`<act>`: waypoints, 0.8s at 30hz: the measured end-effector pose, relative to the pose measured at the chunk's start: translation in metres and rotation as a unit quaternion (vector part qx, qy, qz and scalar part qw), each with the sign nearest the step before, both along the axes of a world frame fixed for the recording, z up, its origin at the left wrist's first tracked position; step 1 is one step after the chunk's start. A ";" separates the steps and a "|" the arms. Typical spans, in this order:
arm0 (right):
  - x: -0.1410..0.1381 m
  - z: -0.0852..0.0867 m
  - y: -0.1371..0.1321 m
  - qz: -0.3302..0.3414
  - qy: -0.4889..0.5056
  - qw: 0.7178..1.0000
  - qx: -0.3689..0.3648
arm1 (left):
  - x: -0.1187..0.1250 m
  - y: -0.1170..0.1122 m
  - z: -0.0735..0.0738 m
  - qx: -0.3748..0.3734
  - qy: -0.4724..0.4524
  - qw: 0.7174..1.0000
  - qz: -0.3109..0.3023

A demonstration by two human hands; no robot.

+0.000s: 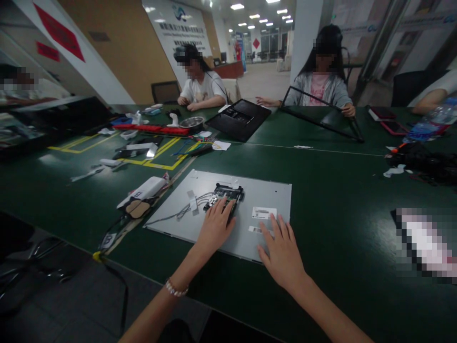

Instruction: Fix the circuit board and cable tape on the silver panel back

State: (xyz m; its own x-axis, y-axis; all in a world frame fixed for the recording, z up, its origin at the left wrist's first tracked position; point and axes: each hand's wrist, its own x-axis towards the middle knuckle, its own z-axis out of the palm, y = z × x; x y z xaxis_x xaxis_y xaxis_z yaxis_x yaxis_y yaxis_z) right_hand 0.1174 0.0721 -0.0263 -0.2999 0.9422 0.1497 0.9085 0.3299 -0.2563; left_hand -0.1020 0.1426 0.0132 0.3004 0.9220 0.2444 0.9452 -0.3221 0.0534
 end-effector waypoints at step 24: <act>0.004 0.005 -0.001 -0.008 -0.007 0.999 -0.045 | -0.018 0.070 0.003 -0.042 -0.016 0.999 0.017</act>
